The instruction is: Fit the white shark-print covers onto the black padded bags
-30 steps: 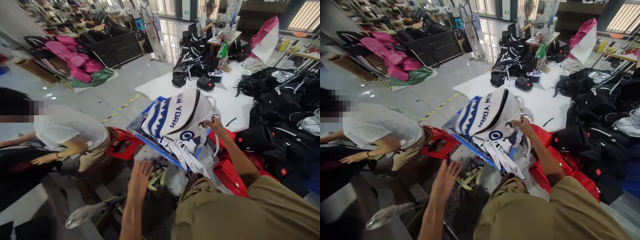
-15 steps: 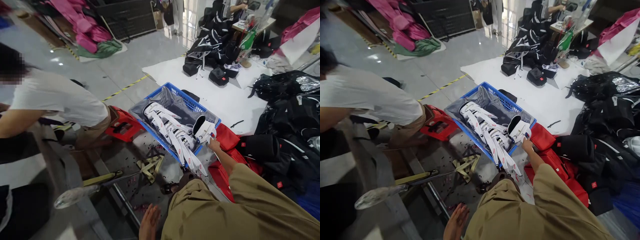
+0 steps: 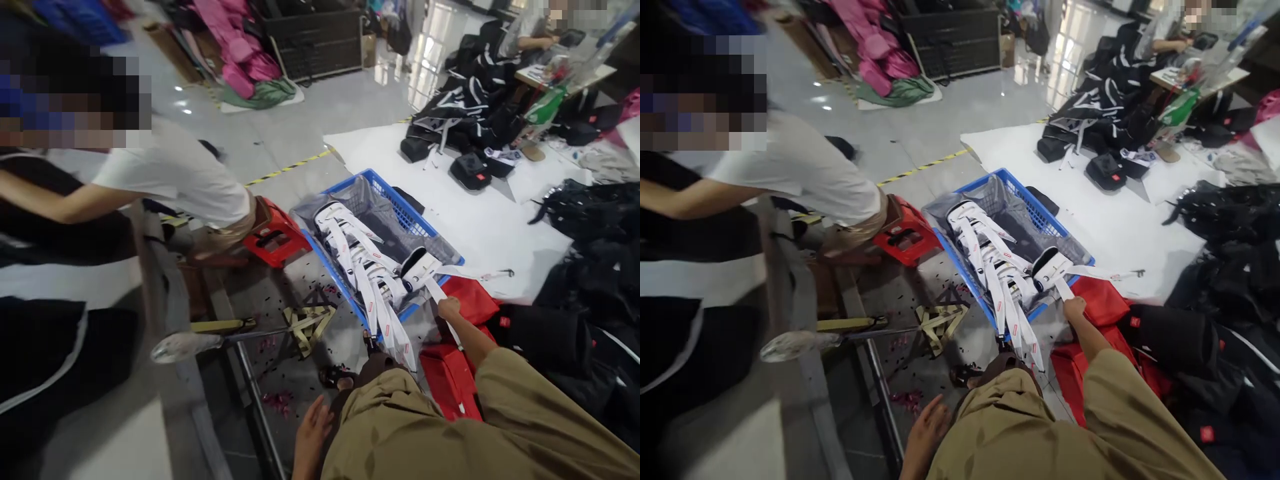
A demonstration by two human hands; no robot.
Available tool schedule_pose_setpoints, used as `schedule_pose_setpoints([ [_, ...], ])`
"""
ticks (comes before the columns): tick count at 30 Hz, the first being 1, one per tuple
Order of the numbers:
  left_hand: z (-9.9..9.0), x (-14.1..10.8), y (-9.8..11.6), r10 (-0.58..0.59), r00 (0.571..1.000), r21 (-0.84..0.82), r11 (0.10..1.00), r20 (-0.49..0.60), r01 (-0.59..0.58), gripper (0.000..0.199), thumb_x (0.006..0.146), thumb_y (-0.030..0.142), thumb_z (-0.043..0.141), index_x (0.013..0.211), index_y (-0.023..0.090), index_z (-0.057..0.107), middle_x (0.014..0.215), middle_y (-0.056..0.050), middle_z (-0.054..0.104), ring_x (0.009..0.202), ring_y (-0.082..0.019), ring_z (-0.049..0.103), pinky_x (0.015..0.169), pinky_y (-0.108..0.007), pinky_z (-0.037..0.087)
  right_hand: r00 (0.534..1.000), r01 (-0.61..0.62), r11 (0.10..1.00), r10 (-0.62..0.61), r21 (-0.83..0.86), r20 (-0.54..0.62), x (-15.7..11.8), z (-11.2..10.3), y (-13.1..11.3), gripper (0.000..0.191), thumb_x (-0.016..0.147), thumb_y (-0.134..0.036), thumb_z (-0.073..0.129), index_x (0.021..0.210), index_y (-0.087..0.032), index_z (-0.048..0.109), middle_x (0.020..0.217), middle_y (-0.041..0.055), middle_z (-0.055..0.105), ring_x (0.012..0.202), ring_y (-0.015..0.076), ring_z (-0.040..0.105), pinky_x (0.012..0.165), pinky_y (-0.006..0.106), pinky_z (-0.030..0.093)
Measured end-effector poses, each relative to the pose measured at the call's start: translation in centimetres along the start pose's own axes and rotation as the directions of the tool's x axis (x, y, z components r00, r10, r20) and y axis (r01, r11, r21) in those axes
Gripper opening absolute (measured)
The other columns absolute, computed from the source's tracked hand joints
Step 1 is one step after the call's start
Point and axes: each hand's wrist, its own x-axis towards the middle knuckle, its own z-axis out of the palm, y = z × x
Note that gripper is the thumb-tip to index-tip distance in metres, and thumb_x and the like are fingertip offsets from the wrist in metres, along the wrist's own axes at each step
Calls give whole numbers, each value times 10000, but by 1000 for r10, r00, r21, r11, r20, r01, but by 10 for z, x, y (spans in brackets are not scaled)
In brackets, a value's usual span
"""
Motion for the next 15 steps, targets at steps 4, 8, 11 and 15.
schedule_pose_setpoints([
  [4, 12, -32, -5, 183, 977, 165, 966, 109, -200, 934, 540, 836, 848, 1199, 177, 788, 1198, -179, 821, 1247, -395, 754, 1055, -420, 590, 965, 239, 970, -243, 48, 99, -14, -2, -36, 434, 1040, -63, 507, 1394, 43, 734, 1462, 391, 623, 1433, 438, 619, 1147, 473, 474],
  [8, 17, -59, 1, 330, 929, 258, 895, 169, -365, 779, 794, 902, 666, 1028, 175, 816, 1063, -130, 822, 1058, -328, 762, 965, -368, 566, 762, 576, 795, -607, 192, 226, -53, 11, -113, 396, 1046, -179, 548, 1356, -110, 786, 1354, 191, 774, 1304, 279, 735, 1106, 295, 509],
  [11, 8, -72, 3, 388, 893, 359, 819, 229, -448, 772, 936, 873, 495, 968, 163, 796, 1032, -125, 802, 1058, -323, 744, 940, -358, 533, 524, 654, 590, -805, 473, 280, -119, 21, -170, 434, 1004, -296, 553, 1319, -117, 792, 1120, 124, 823, 1071, 267, 782, 965, 317, 556],
  [15, -15, -83, -9, 362, 892, 384, 809, 272, -445, 718, 953, 794, 542, 1120, 165, 847, 1126, -134, 808, 1130, -342, 745, 958, -360, 531, 170, 715, 388, -903, 581, 394, -215, 21, -213, 259, 863, -332, 648, 905, -165, 841, 931, 58, 809, 932, 237, 751, 831, 286, 506],
])
